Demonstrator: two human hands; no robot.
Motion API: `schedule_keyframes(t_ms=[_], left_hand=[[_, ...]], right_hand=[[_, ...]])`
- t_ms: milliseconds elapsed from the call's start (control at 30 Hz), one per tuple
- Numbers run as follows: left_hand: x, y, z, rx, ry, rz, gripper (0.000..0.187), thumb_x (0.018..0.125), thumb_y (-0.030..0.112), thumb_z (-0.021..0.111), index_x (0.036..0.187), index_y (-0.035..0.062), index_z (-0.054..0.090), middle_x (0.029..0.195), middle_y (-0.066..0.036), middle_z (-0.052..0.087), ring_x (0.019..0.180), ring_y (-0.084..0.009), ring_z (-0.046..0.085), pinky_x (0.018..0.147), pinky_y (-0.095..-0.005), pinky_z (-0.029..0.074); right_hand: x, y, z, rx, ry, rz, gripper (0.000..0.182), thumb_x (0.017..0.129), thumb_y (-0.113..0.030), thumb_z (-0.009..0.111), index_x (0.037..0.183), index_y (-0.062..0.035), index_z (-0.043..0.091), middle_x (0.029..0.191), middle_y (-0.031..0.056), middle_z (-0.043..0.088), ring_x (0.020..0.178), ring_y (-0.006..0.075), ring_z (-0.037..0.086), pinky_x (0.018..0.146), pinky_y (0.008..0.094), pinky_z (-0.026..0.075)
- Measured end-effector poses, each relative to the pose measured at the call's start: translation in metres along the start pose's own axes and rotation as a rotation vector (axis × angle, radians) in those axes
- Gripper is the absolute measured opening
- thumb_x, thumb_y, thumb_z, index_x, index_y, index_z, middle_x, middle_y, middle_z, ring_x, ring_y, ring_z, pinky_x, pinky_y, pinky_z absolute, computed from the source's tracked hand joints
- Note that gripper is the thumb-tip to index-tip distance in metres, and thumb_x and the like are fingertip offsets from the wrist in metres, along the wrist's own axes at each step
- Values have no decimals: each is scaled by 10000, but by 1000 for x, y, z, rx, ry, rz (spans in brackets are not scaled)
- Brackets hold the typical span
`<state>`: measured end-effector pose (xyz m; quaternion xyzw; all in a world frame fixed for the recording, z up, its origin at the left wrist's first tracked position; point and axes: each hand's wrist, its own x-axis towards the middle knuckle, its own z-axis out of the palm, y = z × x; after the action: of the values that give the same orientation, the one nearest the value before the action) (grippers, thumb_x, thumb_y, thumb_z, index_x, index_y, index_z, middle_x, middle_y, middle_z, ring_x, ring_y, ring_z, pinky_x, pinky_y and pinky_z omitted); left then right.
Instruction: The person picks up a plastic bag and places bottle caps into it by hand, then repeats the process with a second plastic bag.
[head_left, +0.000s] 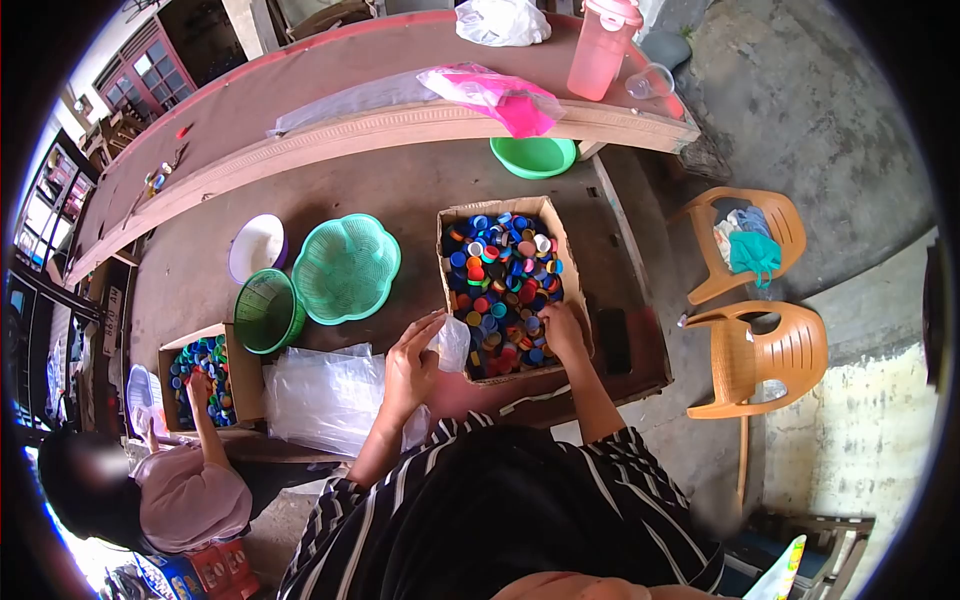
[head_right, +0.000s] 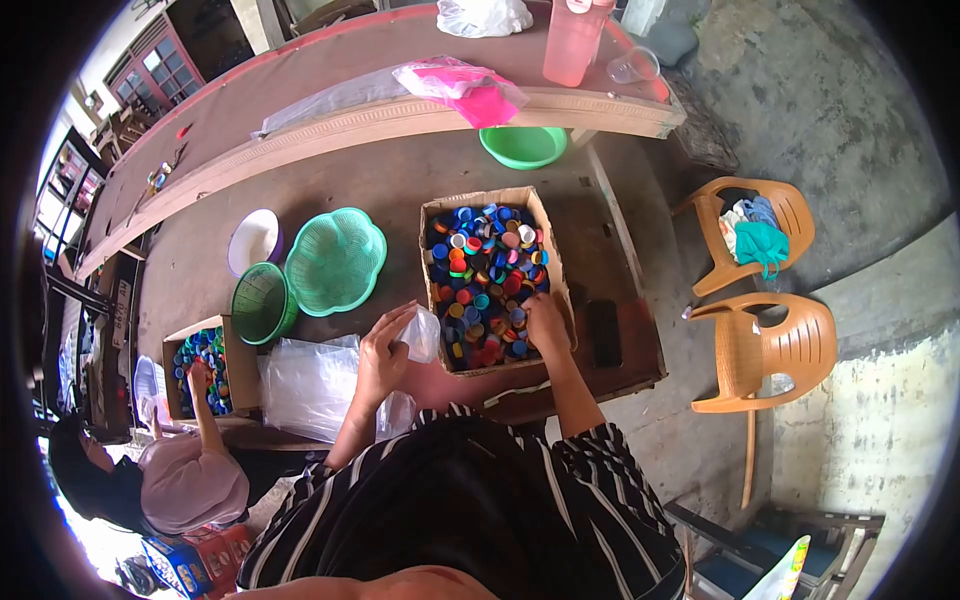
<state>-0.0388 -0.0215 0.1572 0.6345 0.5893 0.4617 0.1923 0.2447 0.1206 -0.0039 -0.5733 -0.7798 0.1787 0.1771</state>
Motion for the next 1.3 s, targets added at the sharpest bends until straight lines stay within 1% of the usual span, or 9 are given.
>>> schedule_keyframes(t_ms=[167,367,467,567,667,767,1067,1267,1300], left_hand=[[-3,0,-7,11,42,-10,537,675,-132,457,1165,-26,649,1260,-176,630,1120,-345,633,913,-366,519],[-9,-1,-8,5,73,-27,537,675,-130,456,1165,-24,650,1257,-176,633,1123,-344,633,909,-366,520],[-11,1,-9,-9,85,-28,536,675,-129,457,1164,-24,650,1254,-176,634,1116,-347,636,904,-363,522],[-13,2,-10,-24,91,-26,535,676,-129,459,1165,-23,650,1254,-177,634,1110,-349,638,898,-362,524],[-18,3,-12,-36,77,-40,537,678,-130,461,1170,-21,649,1255,-178,633,1111,-351,637,898,-362,523],[-19,2,-10,-38,60,-39,541,684,-127,462,1181,-17,645,1256,-178,632,1120,-350,632,908,-364,518],[-15,0,1,-47,-14,11,524,713,-105,463,1199,-12,636,1260,-170,628,1093,-355,636,922,-368,509],[-14,-3,5,-36,-24,40,517,711,-107,465,1192,-20,634,1261,-164,629,1075,-356,642,885,-372,521],[-14,-1,4,-54,-28,14,517,710,-109,465,1191,-21,633,1261,-164,629,1076,-356,641,892,-373,520]], right_hand=[[3,1,19,-293,-110,61,209,851,-32,559,992,-80,707,1180,132,545,1159,322,521,883,431,518],[5,5,21,-392,-174,52,181,894,-113,560,1038,-80,664,1154,136,546,1117,324,546,885,408,512],[14,27,39,18,-128,252,142,889,-127,592,997,-49,641,1077,165,571,1022,343,585,838,420,507],[12,40,47,184,11,30,122,852,-114,676,925,-26,632,994,162,582,928,343,605,789,396,507],[5,11,17,375,-45,89,146,889,-136,691,932,-14,623,894,117,613,820,251,631,755,349,509],[1,6,14,799,-145,219,157,922,-144,675,964,-5,614,890,68,628,795,146,619,716,297,497],[-27,-22,-1,850,-113,100,202,897,-156,718,968,-10,597,812,18,619,745,79,583,664,246,478],[-31,-66,-27,976,-94,204,238,887,-105,716,1062,-33,571,860,32,634,784,100,609,705,260,503],[-34,-83,-37,936,1,122,241,887,-93,709,1073,-34,567,893,44,636,801,111,616,719,268,507]])
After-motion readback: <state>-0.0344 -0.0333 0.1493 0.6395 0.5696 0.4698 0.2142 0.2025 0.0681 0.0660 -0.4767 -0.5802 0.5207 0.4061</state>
